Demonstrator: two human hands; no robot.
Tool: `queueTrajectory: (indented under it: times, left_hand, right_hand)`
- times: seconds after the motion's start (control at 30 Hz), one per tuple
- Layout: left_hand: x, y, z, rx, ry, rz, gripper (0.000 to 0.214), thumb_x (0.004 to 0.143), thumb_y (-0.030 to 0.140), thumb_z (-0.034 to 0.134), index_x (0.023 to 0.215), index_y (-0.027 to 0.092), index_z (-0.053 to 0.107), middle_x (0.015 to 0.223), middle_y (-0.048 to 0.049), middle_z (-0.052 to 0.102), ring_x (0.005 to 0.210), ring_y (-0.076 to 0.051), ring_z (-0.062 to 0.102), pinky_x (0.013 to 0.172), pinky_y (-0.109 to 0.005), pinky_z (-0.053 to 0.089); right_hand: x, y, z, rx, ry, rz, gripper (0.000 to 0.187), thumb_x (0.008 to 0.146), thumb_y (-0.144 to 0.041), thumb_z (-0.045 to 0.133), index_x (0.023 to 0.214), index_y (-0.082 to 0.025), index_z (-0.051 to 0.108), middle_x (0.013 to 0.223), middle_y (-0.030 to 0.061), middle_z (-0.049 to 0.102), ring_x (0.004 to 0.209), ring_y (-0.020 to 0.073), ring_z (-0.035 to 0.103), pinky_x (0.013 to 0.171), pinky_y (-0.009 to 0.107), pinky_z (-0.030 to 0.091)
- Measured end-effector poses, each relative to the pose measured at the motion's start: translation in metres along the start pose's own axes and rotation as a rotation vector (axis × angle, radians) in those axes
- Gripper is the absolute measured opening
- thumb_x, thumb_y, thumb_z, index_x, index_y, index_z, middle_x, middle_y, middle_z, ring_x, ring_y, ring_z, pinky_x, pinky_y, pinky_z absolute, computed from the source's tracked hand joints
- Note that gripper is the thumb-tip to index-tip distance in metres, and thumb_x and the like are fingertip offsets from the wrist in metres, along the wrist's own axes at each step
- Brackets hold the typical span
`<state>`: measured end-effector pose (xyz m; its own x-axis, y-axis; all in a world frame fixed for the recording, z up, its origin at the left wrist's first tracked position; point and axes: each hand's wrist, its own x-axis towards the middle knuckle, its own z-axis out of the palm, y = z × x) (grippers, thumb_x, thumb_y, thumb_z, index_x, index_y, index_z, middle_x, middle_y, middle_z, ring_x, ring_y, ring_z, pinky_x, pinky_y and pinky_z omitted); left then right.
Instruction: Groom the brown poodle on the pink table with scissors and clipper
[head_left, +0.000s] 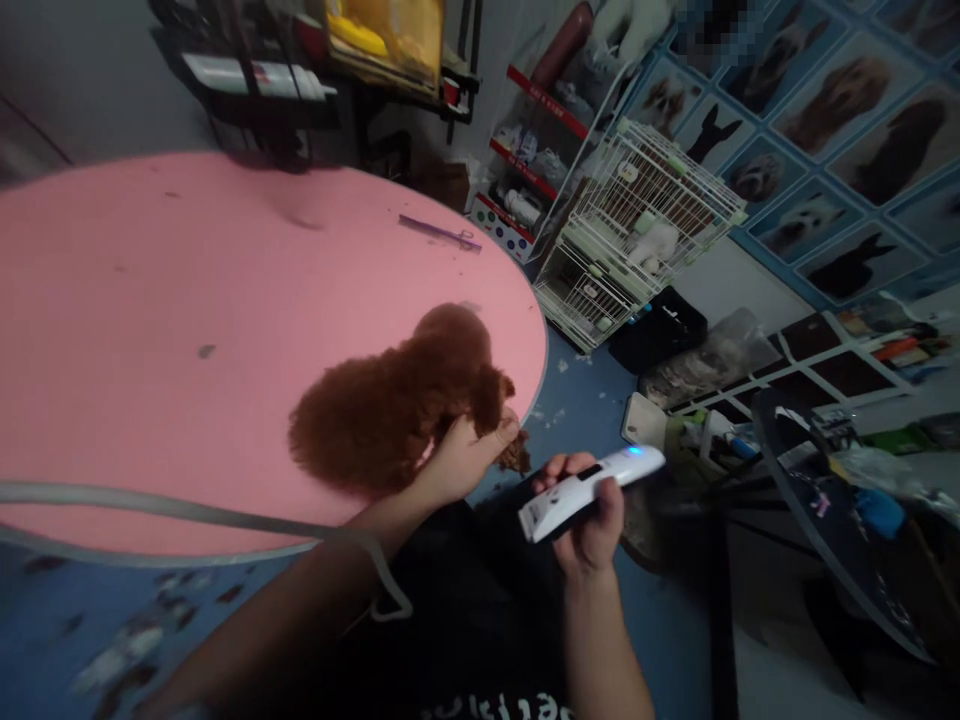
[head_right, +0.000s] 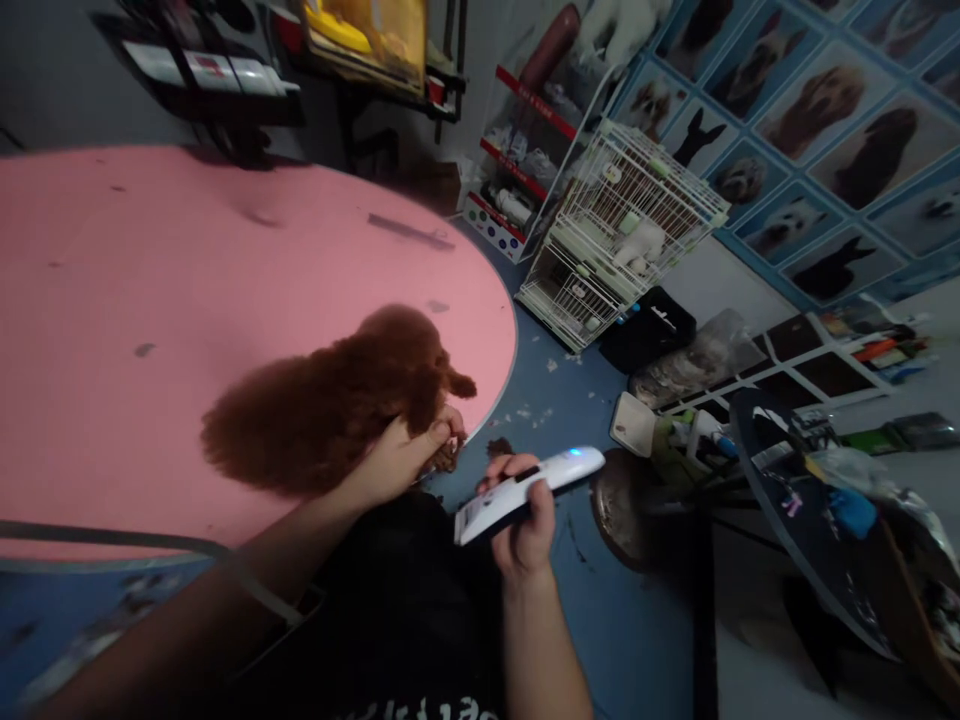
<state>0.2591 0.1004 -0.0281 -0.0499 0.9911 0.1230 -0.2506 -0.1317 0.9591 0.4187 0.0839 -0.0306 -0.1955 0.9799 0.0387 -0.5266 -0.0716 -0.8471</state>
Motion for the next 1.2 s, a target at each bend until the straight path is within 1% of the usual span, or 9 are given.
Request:
queueTrajectory:
  times: [0.1, 0.2, 0.3, 0.47, 0.6, 0.73, 0.87, 1.0, 1.2]
  left_hand:
    - [-0.005, 0.001, -0.003, -0.04, -0.001, -0.051, 0.037, 0.077, 0.052, 0.064, 0.082, 0.016, 0.057, 0.073, -0.0019, 0.058, 0.064, -0.014, 0.056, 0.053, -0.022, 0.044]
    - [-0.011, -0.001, -0.007, -0.141, -0.103, -0.192, 0.048, 0.075, 0.059, 0.064, 0.097, 0.017, 0.054, 0.066, 0.0006, 0.059, 0.05, -0.013, 0.057, 0.045, -0.023, 0.045]
    - [-0.015, -0.002, -0.012, -0.276, -0.157, -0.315, 0.058, 0.074, 0.061, 0.065, 0.107, 0.016, 0.051, 0.055, 0.0004, 0.06, 0.04, -0.016, 0.055, 0.04, -0.026, 0.044]
    - [-0.009, 0.02, -0.007, -0.674, 0.267, -0.445, 0.036, 0.093, 0.045, 0.046, 0.096, 0.011, 0.059, 0.072, -0.0069, 0.066, 0.057, -0.013, 0.061, 0.053, -0.024, 0.05]
    - [-0.001, 0.035, 0.006, -0.795, 0.389, -0.583, 0.047, 0.093, 0.05, 0.041, 0.063, 0.015, 0.048, 0.048, 0.0034, 0.043, 0.036, -0.006, 0.04, 0.036, -0.018, 0.036]
    - [0.0, 0.03, 0.01, -0.811, 0.41, -0.544, 0.051, 0.09, 0.05, 0.048, 0.054, 0.018, 0.033, 0.043, 0.0086, 0.024, 0.029, -0.003, 0.022, 0.028, -0.015, 0.019]
    - [-0.006, 0.023, 0.008, -0.793, 0.34, -0.524, 0.054, 0.09, 0.054, 0.047, 0.053, 0.018, 0.032, 0.044, 0.0085, 0.022, 0.031, -0.002, 0.02, 0.03, -0.013, 0.021]
    - [-0.009, 0.018, 0.008, -0.81, 0.312, -0.483, 0.055, 0.091, 0.057, 0.042, 0.054, 0.017, 0.034, 0.045, 0.0078, 0.023, 0.033, -0.003, 0.021, 0.032, -0.013, 0.024]
    - [-0.008, 0.016, 0.009, -0.791, 0.233, -0.317, 0.042, 0.094, 0.047, 0.044, 0.064, 0.017, 0.044, 0.05, 0.0065, 0.03, 0.035, -0.004, 0.027, 0.033, -0.013, 0.027]
  right_hand:
    - [0.002, 0.002, 0.005, 0.135, -0.236, 0.407, 0.047, 0.067, -0.059, 0.071, 0.099, -0.025, 0.064, 0.09, 0.0024, 0.065, 0.061, 0.0123, 0.054, 0.051, 0.027, 0.051]
    - [0.006, 0.015, 0.014, 0.238, -0.298, 0.499, 0.048, 0.065, -0.058, 0.071, 0.098, -0.023, 0.064, 0.077, 0.0001, 0.063, 0.054, 0.01, 0.05, 0.046, 0.023, 0.048]
    - [0.01, 0.032, 0.021, 0.209, -0.175, 0.358, 0.034, 0.067, -0.049, 0.071, 0.083, -0.021, 0.063, 0.059, -0.0042, 0.055, 0.05, 0.0099, 0.051, 0.046, 0.021, 0.045]
    - [0.002, 0.047, 0.019, -0.405, -0.106, -0.081, 0.022, 0.059, -0.028, 0.075, 0.078, -0.022, 0.064, 0.065, -0.0025, 0.061, 0.057, 0.014, 0.056, 0.059, 0.029, 0.049]
    - [-0.007, 0.051, 0.01, -0.647, -0.234, -0.307, 0.021, 0.058, -0.026, 0.075, 0.077, -0.027, 0.068, 0.071, -0.0011, 0.063, 0.064, 0.0182, 0.058, 0.067, 0.035, 0.051]
    - [-0.012, 0.057, -0.009, -0.548, -0.048, -0.301, 0.018, 0.069, -0.034, 0.065, 0.083, -0.024, 0.066, 0.081, 0.0009, 0.061, 0.076, 0.02, 0.059, 0.071, 0.035, 0.051]
    - [-0.018, 0.058, -0.024, -0.18, 0.12, -0.114, 0.025, 0.08, -0.043, 0.057, 0.096, -0.024, 0.058, 0.095, 0.0025, 0.065, 0.069, 0.0157, 0.059, 0.054, 0.026, 0.047]
    - [-0.025, 0.052, -0.021, 0.075, 0.056, -0.039, 0.036, 0.074, -0.048, 0.068, 0.098, -0.025, 0.053, 0.104, 0.0029, 0.066, 0.07, 0.0147, 0.063, 0.051, 0.023, 0.046]
    - [-0.026, 0.052, -0.006, 0.063, 0.015, -0.084, 0.048, 0.069, -0.057, 0.072, 0.096, -0.024, 0.05, 0.108, 0.0063, 0.064, 0.072, 0.0168, 0.063, 0.059, 0.031, 0.052]
